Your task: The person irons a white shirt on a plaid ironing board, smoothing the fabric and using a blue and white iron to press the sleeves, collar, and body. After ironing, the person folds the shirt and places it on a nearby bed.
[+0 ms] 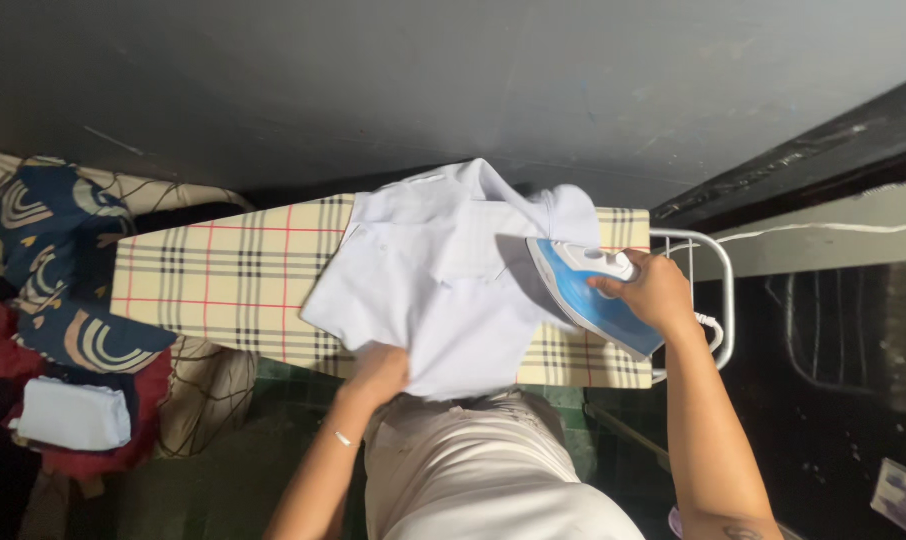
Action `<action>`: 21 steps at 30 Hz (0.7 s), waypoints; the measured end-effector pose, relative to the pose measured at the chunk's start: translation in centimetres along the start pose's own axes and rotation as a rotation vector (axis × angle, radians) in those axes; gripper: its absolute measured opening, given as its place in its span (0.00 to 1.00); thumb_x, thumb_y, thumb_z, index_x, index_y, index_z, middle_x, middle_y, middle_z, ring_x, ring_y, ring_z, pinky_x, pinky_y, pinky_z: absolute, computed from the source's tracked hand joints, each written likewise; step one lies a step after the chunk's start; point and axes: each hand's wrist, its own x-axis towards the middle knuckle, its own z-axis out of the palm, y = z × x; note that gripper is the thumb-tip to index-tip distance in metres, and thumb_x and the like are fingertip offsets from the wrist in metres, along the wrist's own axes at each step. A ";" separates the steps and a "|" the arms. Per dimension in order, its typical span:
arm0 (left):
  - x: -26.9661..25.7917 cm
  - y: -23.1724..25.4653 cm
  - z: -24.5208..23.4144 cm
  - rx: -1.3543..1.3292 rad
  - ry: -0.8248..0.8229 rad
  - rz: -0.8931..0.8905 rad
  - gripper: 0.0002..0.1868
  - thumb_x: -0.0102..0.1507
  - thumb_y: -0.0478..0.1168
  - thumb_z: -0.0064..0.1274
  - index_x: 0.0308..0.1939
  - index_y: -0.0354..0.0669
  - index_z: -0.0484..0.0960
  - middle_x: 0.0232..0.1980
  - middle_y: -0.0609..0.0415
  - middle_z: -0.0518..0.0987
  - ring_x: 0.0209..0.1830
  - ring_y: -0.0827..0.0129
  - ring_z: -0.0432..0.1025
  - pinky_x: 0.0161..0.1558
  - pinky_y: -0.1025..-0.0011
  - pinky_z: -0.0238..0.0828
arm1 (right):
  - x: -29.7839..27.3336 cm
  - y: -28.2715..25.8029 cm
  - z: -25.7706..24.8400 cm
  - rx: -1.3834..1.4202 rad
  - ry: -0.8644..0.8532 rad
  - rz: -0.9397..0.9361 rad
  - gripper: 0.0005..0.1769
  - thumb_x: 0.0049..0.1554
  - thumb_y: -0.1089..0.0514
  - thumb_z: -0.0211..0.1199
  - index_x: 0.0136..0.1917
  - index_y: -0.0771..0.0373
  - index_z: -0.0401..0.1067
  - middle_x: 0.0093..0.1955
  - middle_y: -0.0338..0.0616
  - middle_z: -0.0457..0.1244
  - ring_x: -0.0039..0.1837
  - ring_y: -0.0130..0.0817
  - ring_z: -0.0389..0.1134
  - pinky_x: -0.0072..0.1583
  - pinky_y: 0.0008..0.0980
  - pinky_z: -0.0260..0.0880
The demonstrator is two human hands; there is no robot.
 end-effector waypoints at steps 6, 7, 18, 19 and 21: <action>-0.5 -7.2 -3.2 0.383 0.039 -0.497 0.10 0.63 0.37 0.51 0.36 0.48 0.89 0.44 0.49 0.86 0.48 0.57 0.80 0.55 0.57 0.70 | 4.6 4.7 4.9 0.831 -0.284 0.149 0.28 0.53 0.46 0.75 0.55 0.69 0.73 0.32 0.39 0.64 0.31 0.25 0.61 0.35 0.27 0.64; -0.2 -7.7 -4.1 0.379 0.069 -0.552 0.10 0.63 0.37 0.51 0.38 0.48 0.89 0.46 0.50 0.86 0.50 0.58 0.79 0.56 0.59 0.69 | 4.5 5.3 6.0 1.068 -0.380 0.186 0.27 0.56 0.45 0.74 0.55 0.68 0.70 0.31 0.35 0.62 0.30 0.21 0.58 0.34 0.24 0.60; 6.7 1.8 -6.4 -0.028 0.452 -0.183 0.12 0.69 0.40 0.50 0.53 0.40 0.81 0.66 0.45 0.73 0.59 0.52 0.72 0.61 0.56 0.68 | 5.4 3.8 10.4 1.705 -0.463 0.486 0.18 0.60 0.44 0.64 0.58 0.52 0.65 0.24 0.33 0.56 0.23 0.17 0.54 0.24 0.14 0.54; 7.2 3.1 -6.4 -0.256 0.452 -0.003 0.20 0.62 0.35 0.53 0.59 0.38 0.77 0.69 0.42 0.69 0.61 0.49 0.69 0.60 0.55 0.67 | 5.7 3.5 10.7 1.739 -0.505 0.457 0.18 0.61 0.45 0.64 0.57 0.54 0.65 0.24 0.33 0.56 0.23 0.17 0.54 0.24 0.15 0.54; 7.8 4.9 -6.9 -0.462 0.402 0.193 0.36 0.54 0.29 0.57 0.68 0.37 0.69 0.73 0.40 0.65 0.63 0.46 0.67 0.59 0.55 0.67 | 6.1 3.0 11.4 1.773 -0.510 0.449 0.18 0.62 0.46 0.65 0.56 0.58 0.66 0.24 0.33 0.56 0.23 0.17 0.54 0.24 0.15 0.54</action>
